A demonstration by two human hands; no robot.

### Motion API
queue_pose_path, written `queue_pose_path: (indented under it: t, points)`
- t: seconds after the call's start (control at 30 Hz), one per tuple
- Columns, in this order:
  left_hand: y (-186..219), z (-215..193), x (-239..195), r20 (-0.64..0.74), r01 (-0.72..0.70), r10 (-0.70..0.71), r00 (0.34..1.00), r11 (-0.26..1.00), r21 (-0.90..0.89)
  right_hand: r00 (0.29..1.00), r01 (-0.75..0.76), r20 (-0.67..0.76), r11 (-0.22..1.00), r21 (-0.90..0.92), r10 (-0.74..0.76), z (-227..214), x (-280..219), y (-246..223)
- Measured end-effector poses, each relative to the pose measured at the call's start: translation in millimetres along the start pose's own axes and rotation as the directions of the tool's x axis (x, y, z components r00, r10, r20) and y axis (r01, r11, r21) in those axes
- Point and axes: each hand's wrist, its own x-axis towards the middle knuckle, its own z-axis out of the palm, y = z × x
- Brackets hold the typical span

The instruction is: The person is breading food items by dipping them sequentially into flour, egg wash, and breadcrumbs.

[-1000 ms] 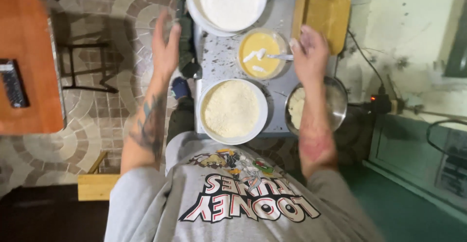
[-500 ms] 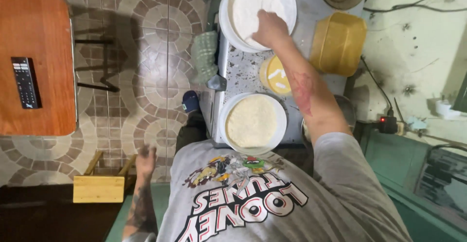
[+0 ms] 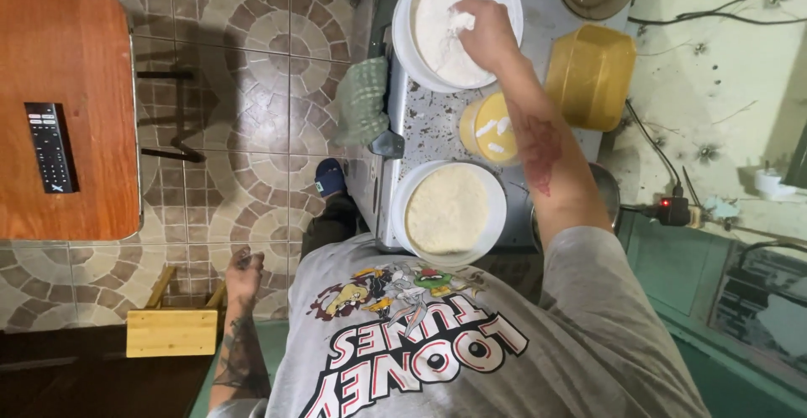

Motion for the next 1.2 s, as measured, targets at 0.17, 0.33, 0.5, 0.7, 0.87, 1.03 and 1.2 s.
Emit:
queue_pose_path:
  t: [0.17,0.33,0.5,0.7,0.87,1.03,1.2]
  points:
    - [-23,-4,26,-0.032,-0.038,0.040,0.999,0.997,0.062,0.994,0.033,-0.098,0.998,-0.058,-0.038,8,4,10]
    - [-50,-4,43,-0.018,-0.042,0.042,0.999,0.999,-0.019,0.988,0.051,-0.134,0.978,-0.200,-0.078,15,8,22]
    - [-62,-1,56,-0.022,-0.040,0.040,0.999,0.999,0.000,0.949,0.196,-0.178,0.930,-0.310,-0.259,11,5,16]
    - [-47,-1,50,-0.018,-0.010,0.008,1.000,0.995,-0.097,0.978,0.140,-0.116,0.957,-0.252,-0.173,9,16,17]
    - [-38,0,49,-0.001,-0.017,0.017,1.000,0.999,-0.039,0.964,0.131,-0.198,0.966,-0.222,-0.176,34,49,17]
    - [-41,0,52,-0.021,-0.015,0.014,1.000,0.997,-0.070,0.982,0.179,-0.001,0.925,-0.335,-0.191,37,39,-29]
    - [-51,3,64,-0.044,-0.039,0.033,0.998,0.991,-0.128,0.992,0.109,0.102,0.941,-0.320,-0.080,8,25,-8]
